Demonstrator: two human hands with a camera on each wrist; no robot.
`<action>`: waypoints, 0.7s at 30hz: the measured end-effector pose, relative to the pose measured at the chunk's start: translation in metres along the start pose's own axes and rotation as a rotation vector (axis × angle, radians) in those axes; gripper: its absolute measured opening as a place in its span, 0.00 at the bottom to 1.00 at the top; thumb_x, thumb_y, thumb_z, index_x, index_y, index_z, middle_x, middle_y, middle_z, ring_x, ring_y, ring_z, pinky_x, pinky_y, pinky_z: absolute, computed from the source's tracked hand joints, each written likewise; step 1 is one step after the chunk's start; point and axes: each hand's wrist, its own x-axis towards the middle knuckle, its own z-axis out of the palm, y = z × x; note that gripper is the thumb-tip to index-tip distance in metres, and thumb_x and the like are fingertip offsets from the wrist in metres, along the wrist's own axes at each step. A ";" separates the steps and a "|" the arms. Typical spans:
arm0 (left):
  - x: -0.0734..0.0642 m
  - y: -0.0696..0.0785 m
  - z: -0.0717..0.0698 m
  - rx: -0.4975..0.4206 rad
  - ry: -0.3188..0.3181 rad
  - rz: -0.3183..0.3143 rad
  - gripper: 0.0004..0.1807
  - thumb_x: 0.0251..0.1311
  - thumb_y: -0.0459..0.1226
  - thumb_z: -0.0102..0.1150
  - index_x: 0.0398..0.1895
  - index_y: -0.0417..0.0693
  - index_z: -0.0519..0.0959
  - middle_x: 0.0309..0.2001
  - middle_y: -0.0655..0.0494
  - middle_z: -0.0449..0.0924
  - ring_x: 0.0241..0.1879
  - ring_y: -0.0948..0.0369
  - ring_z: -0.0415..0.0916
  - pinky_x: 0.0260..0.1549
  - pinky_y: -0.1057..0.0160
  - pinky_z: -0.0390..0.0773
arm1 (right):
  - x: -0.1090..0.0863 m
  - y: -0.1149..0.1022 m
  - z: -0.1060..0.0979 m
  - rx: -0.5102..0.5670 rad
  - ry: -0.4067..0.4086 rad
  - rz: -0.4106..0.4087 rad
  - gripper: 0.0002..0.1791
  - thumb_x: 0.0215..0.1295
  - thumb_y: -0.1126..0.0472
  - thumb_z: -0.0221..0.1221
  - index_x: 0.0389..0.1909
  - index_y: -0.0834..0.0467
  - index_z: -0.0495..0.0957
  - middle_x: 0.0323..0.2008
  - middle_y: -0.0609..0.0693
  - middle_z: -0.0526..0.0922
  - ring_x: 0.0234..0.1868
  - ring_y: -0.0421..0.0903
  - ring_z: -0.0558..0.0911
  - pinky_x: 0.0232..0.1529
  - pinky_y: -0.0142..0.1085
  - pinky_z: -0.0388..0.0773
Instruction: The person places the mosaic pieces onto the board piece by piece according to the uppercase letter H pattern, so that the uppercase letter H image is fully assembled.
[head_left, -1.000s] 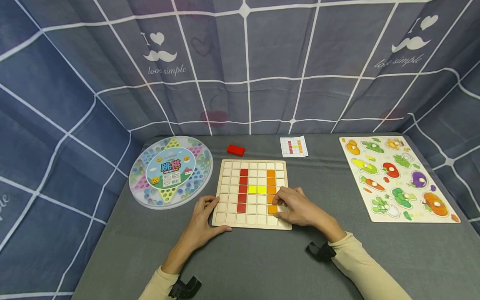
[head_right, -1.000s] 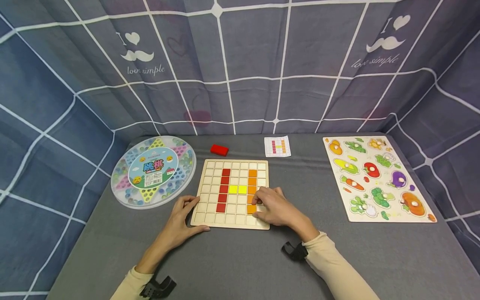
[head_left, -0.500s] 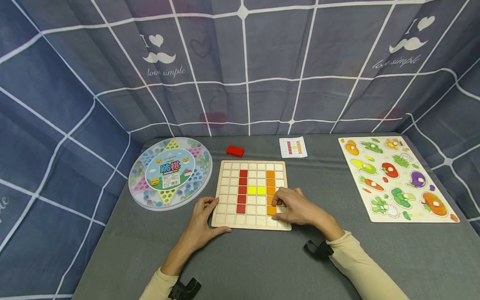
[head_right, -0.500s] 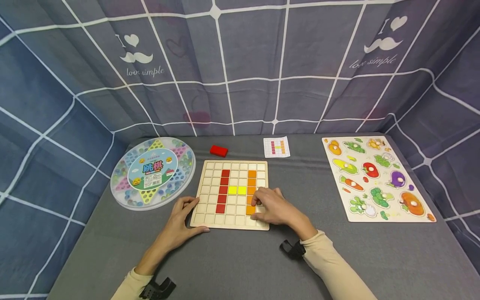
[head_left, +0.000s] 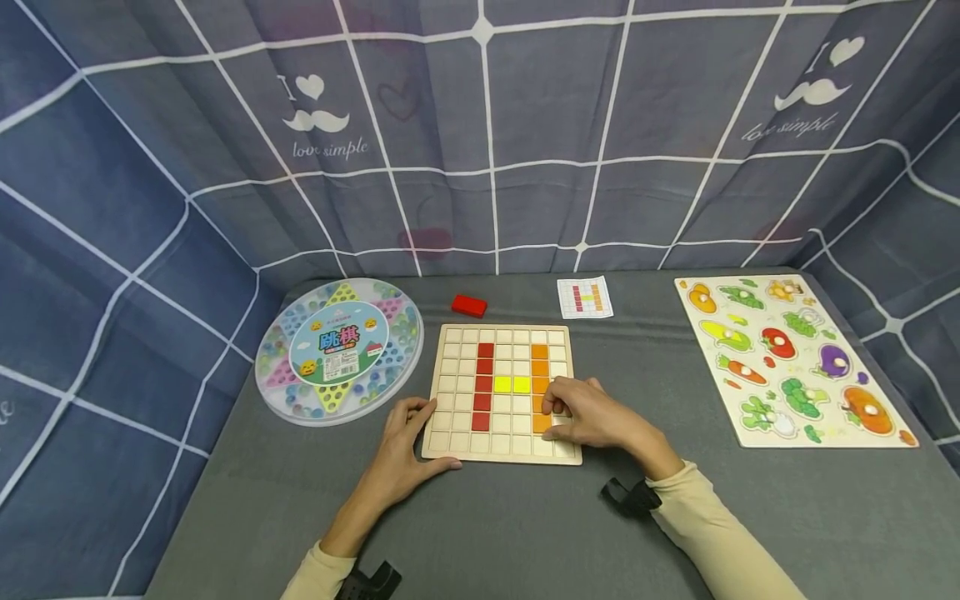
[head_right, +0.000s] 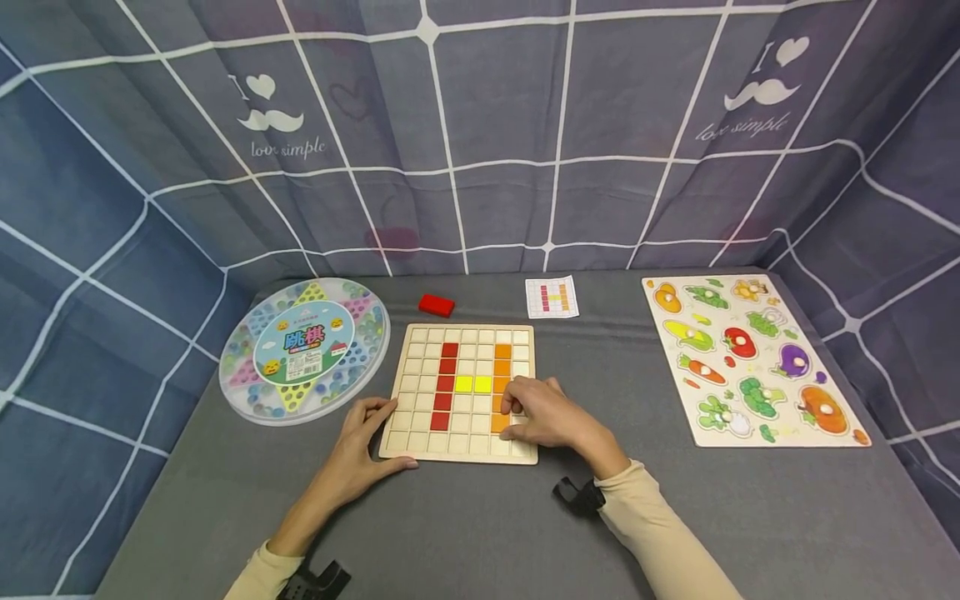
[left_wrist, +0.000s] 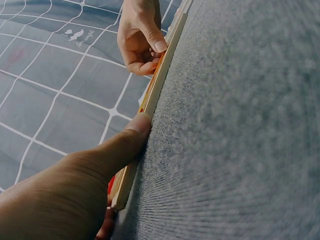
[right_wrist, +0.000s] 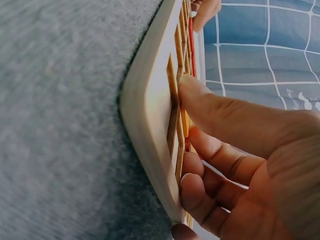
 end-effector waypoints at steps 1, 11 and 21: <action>0.000 0.000 0.000 0.002 0.000 0.000 0.53 0.34 0.48 0.82 0.67 0.37 0.70 0.58 0.44 0.66 0.55 0.52 0.64 0.53 0.47 0.70 | 0.000 0.000 0.000 0.000 -0.001 0.000 0.17 0.48 0.54 0.75 0.32 0.51 0.76 0.28 0.41 0.74 0.31 0.36 0.72 0.38 0.36 0.57; -0.001 -0.002 0.000 0.020 0.021 0.017 0.53 0.33 0.48 0.83 0.66 0.36 0.71 0.58 0.44 0.67 0.53 0.52 0.66 0.51 0.48 0.71 | 0.003 0.001 0.001 0.025 -0.012 -0.004 0.16 0.48 0.55 0.75 0.32 0.51 0.77 0.28 0.41 0.75 0.32 0.37 0.72 0.38 0.36 0.56; 0.000 -0.001 0.005 0.010 0.021 0.023 0.53 0.33 0.49 0.83 0.66 0.36 0.71 0.58 0.45 0.67 0.54 0.53 0.66 0.51 0.48 0.72 | -0.001 0.008 -0.004 0.087 -0.039 0.001 0.16 0.49 0.53 0.75 0.32 0.51 0.77 0.28 0.41 0.76 0.31 0.36 0.74 0.41 0.36 0.59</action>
